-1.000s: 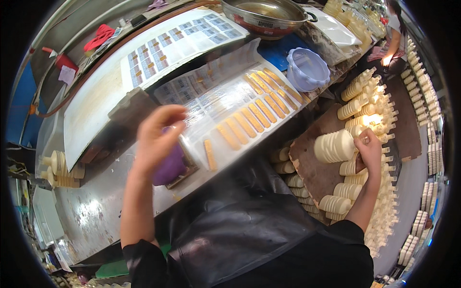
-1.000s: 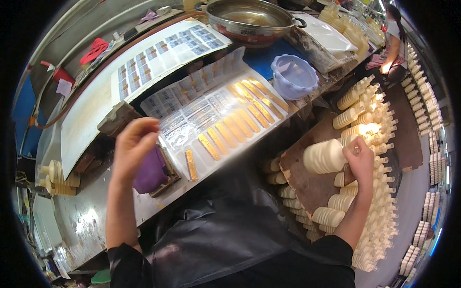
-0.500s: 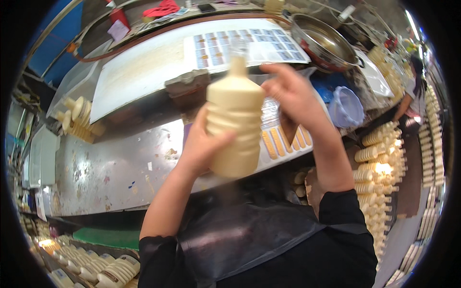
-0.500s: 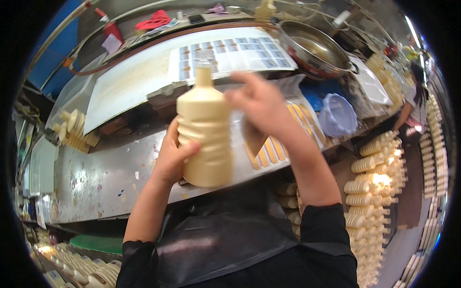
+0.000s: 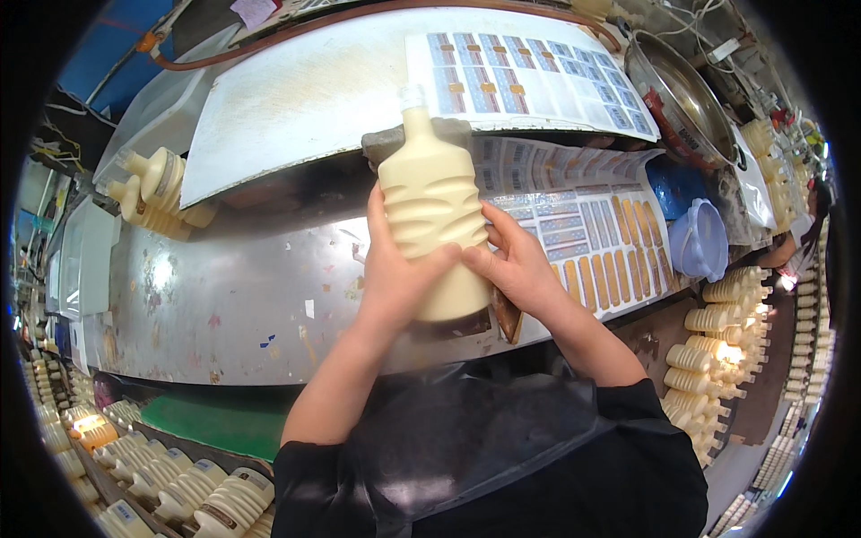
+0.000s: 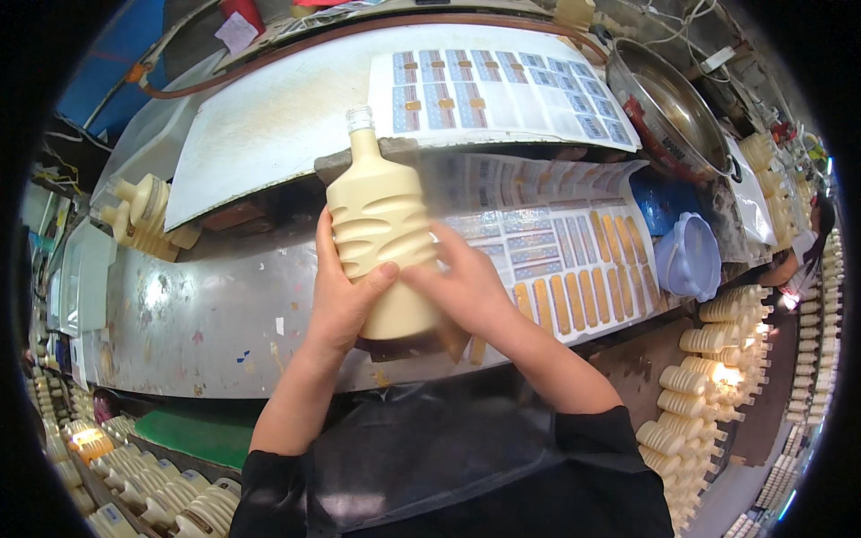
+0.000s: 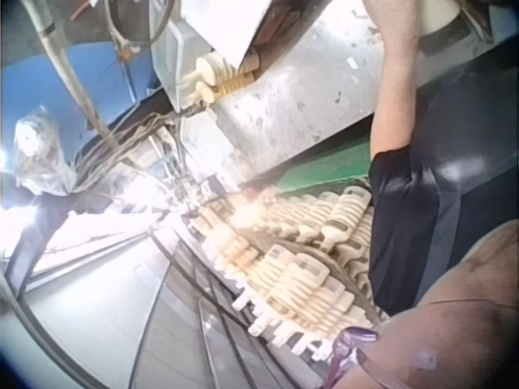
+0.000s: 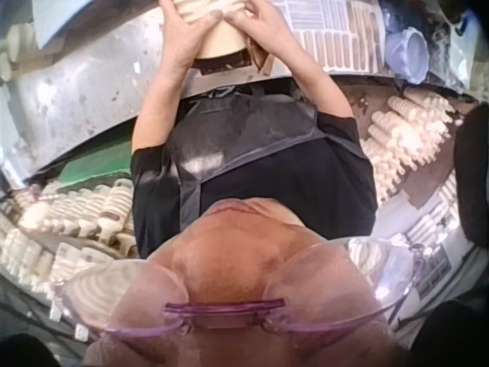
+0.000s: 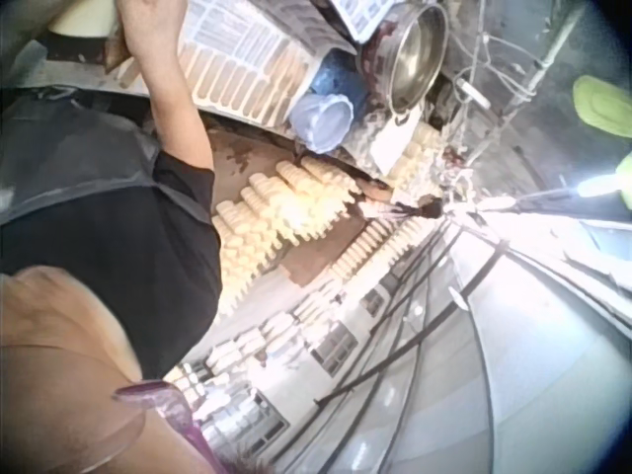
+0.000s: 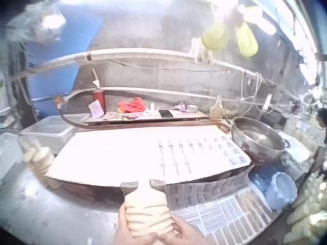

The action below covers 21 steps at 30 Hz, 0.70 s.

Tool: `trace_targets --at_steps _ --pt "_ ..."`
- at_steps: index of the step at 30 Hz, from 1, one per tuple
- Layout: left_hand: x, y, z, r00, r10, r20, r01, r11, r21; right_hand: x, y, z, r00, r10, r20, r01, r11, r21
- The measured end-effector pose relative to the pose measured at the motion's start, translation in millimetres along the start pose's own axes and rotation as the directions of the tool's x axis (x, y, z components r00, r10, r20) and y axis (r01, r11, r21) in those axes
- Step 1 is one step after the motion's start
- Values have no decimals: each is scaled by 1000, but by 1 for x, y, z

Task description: The person repeatedly applies adhesive labels to the sides of cream-colored plastic containers. They peel labels from a sheet, align them on the container body, and smooth them down by hand. Finished containers are placed on a nearby metal surface.

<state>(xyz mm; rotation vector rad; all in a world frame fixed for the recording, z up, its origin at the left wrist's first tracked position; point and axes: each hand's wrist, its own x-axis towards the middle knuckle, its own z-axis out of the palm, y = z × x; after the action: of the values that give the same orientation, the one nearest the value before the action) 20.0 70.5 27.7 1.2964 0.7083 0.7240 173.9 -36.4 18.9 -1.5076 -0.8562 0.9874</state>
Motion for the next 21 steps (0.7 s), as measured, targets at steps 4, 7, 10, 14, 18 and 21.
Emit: trace_targets --at_steps 4,7,10,14,18,21 --pt "0 -1 -1 999 27 -21 -26 999 34 1 8 -5 996 -88 9 88 996 23" --pt "-11 -3 1 997 43 -71 -37 996 85 -7 5 -35 992 -74 -100 64 994 -93" --pt "-25 -7 -2 995 61 -75 -53 994 98 -40 5 -72 951 -241 -192 121 865 -487" --pt "-38 -14 -1 990 134 -39 -124 972 199 -88 32 -87 894 -431 124 373 561 -739" --pt "-41 -16 3 984 173 -39 -159 956 247 -118 54 -83 862 -457 221 419 397 -817" --pt "-42 -17 5 979 199 -50 -177 943 282 -126 57 -80 830 -458 320 487 313 -815"
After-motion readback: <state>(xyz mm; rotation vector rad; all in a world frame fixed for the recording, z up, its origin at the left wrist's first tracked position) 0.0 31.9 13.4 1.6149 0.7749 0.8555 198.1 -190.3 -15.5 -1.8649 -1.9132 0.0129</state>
